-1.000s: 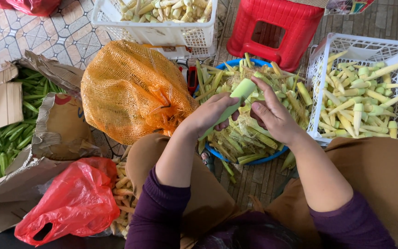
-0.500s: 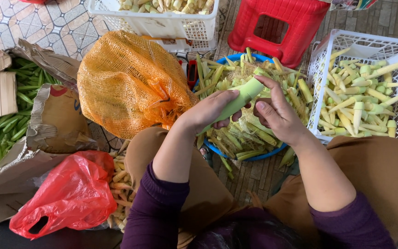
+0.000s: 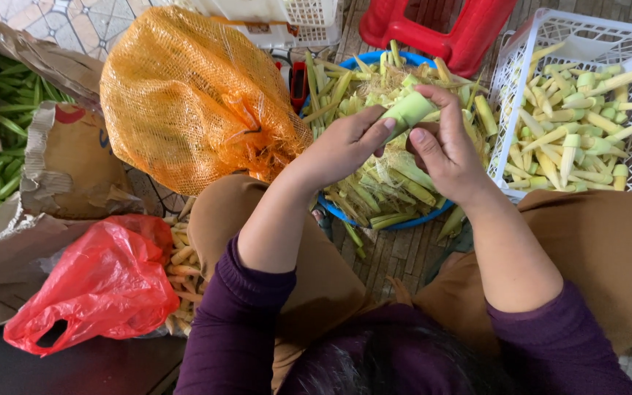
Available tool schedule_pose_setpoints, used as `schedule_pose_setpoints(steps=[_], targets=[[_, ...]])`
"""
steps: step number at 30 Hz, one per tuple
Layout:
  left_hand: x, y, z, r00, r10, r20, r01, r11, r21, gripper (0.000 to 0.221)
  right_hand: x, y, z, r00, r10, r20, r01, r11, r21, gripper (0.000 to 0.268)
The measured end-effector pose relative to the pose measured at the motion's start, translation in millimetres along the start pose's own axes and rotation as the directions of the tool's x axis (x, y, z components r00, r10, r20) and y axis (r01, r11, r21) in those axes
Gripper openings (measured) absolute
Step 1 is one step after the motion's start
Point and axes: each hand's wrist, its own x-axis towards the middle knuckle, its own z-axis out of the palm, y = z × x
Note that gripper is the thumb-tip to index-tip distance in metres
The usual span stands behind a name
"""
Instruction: Peeling the husks off baby corn ears and placing the cleaned corn into a plastic crate.
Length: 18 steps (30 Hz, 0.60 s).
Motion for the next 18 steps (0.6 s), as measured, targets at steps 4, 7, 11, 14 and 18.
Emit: schedule_pose_setpoints(steps=[4, 7, 11, 14, 18], targets=[[-9.0, 27.6, -3.6, 0.997, 0.059, -0.051, -0.045, 0.971, 0.233, 0.038, -1.4, 1.7, -2.3, 1.000, 0.014, -0.004, -0.014, 1.000, 0.007, 0.039], [-7.1, 37.4, -0.4, 0.992, -0.055, -0.117, 0.109, 0.840, 0.532, 0.042, 2.9, -18.5, -2.2, 0.986, 0.169, -0.004, -0.168, 0.979, 0.117, 0.041], [-4.0, 28.7, 7.8, 0.986, 0.009, -0.169, 0.094, 0.805, 0.586, 0.039, 4.1, -18.0, -0.7, 0.989, 0.144, -0.039, -0.139, 0.983, 0.116, 0.037], [-3.0, 27.9, 10.9, 0.964, 0.115, -0.240, 0.067, 0.769, 0.636, 0.037, 3.8, -26.8, -3.2, 0.991, 0.124, -0.048, -0.118, 0.986, 0.117, 0.040], [-1.4, 34.1, 3.9, 0.988, -0.017, -0.154, 0.046, 0.982, 0.184, 0.050, 2.2, -41.8, -9.8, 0.993, 0.118, -0.006, -0.117, 0.988, 0.097, 0.046]])
